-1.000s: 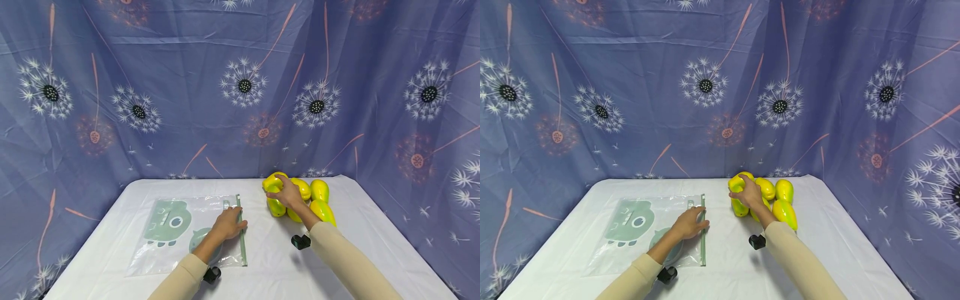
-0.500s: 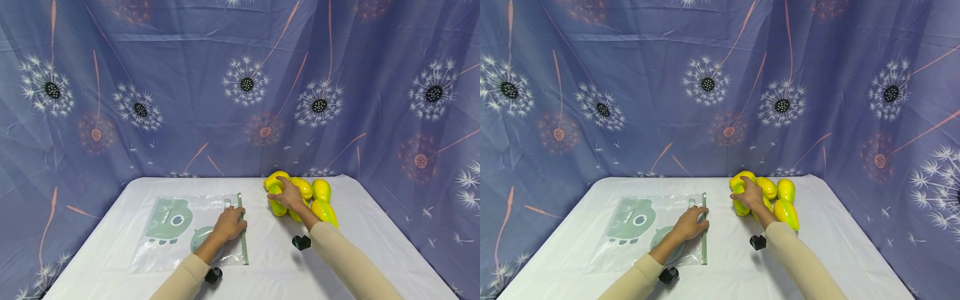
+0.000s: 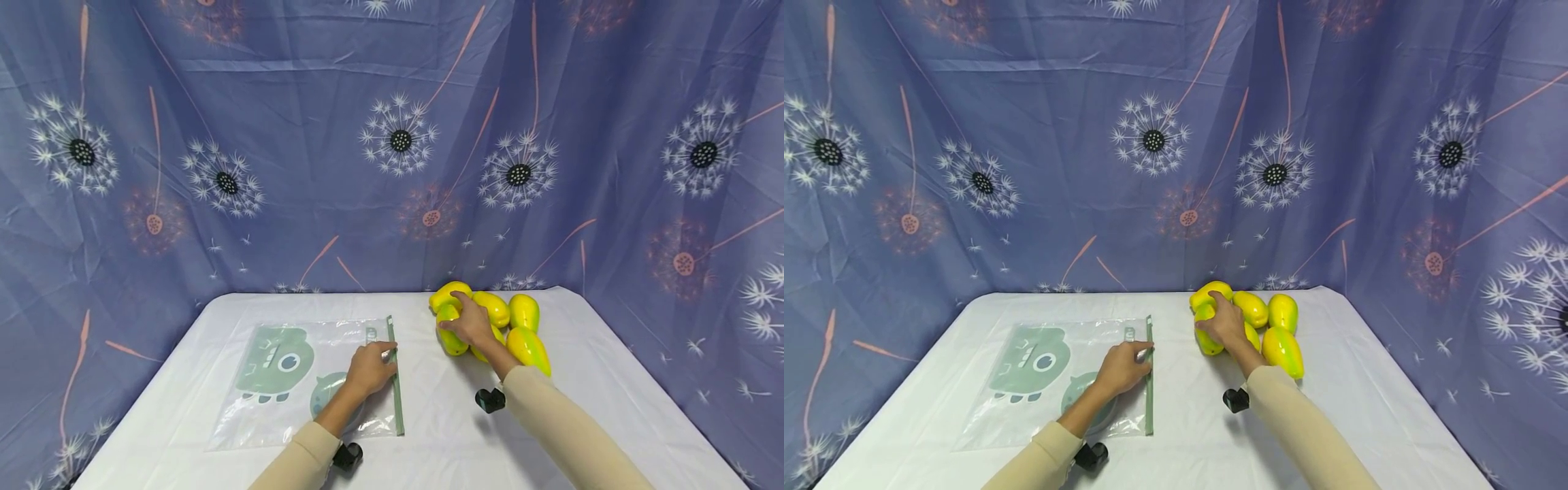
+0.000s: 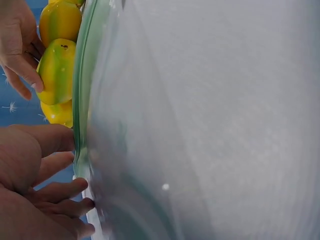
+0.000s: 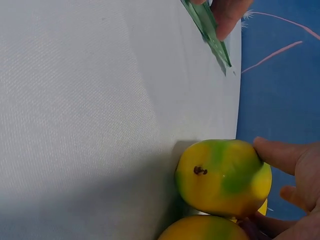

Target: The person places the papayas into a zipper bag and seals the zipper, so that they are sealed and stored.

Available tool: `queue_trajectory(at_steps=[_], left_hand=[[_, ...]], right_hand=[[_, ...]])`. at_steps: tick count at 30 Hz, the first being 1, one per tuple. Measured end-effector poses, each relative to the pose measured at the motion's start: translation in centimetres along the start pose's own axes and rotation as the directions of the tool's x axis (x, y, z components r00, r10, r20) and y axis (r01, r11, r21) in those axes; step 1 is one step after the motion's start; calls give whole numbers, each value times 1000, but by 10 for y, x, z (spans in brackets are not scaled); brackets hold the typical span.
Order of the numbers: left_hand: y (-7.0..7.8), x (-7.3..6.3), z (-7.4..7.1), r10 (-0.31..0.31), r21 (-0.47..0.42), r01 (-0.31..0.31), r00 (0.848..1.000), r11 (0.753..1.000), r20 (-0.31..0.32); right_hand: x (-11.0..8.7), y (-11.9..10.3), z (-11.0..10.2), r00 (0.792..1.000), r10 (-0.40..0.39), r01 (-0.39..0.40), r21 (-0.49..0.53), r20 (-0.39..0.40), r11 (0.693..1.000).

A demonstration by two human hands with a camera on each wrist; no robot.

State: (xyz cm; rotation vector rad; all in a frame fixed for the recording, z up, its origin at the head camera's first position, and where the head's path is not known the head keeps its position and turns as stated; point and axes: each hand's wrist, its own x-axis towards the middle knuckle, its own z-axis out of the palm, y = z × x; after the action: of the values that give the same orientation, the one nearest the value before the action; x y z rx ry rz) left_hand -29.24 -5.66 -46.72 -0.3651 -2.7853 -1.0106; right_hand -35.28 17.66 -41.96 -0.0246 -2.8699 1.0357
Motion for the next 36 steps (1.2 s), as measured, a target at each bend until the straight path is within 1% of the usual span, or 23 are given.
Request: queue_trajectory(at_steps=[2,8,11,16,21,25,28,31,32,34,36], left_hand=[[-1,1,1,-6,-2,6,1000,1000,-31],[-2,2,2,-28,-82,20,994,996,-105],[-3,3,3,-11,-91,-2,990,996,-142],[-7,5,4,26,-101,-43,986,994,-165],[-10,5,4,26,-122,-48,984,991,-173],[-10,5,3,-23,-141,-3,984,990,-177],[-9,5,1,-82,-142,59,982,988,-169],[-10,4,1,-123,-138,102,979,985,-160],[-10,4,0,-134,-138,113,979,984,-155],[-11,4,0,-137,-140,116,979,983,-149],[-12,4,0,-152,-181,128,980,975,-125]], right_hand=[[0,0,0,1000,-7,7,-1,-8,1000],[-2,-2,0,999,-24,24,-13,-21,1000],[-2,-3,1,999,-24,24,-8,-32,1000],[-3,-3,4,998,-39,39,3,-49,999],[-5,-7,4,997,-43,45,21,-58,999],[-6,-11,2,996,-53,55,34,-74,998],[-7,-13,1,994,-60,65,51,-90,997],[-8,-16,-1,992,-61,69,69,-106,995],[-9,-17,-2,992,-62,70,76,-109,995],[-10,-19,-3,992,-61,71,88,-114,994],[-12,-20,-4,992,-58,70,106,-115,992]])
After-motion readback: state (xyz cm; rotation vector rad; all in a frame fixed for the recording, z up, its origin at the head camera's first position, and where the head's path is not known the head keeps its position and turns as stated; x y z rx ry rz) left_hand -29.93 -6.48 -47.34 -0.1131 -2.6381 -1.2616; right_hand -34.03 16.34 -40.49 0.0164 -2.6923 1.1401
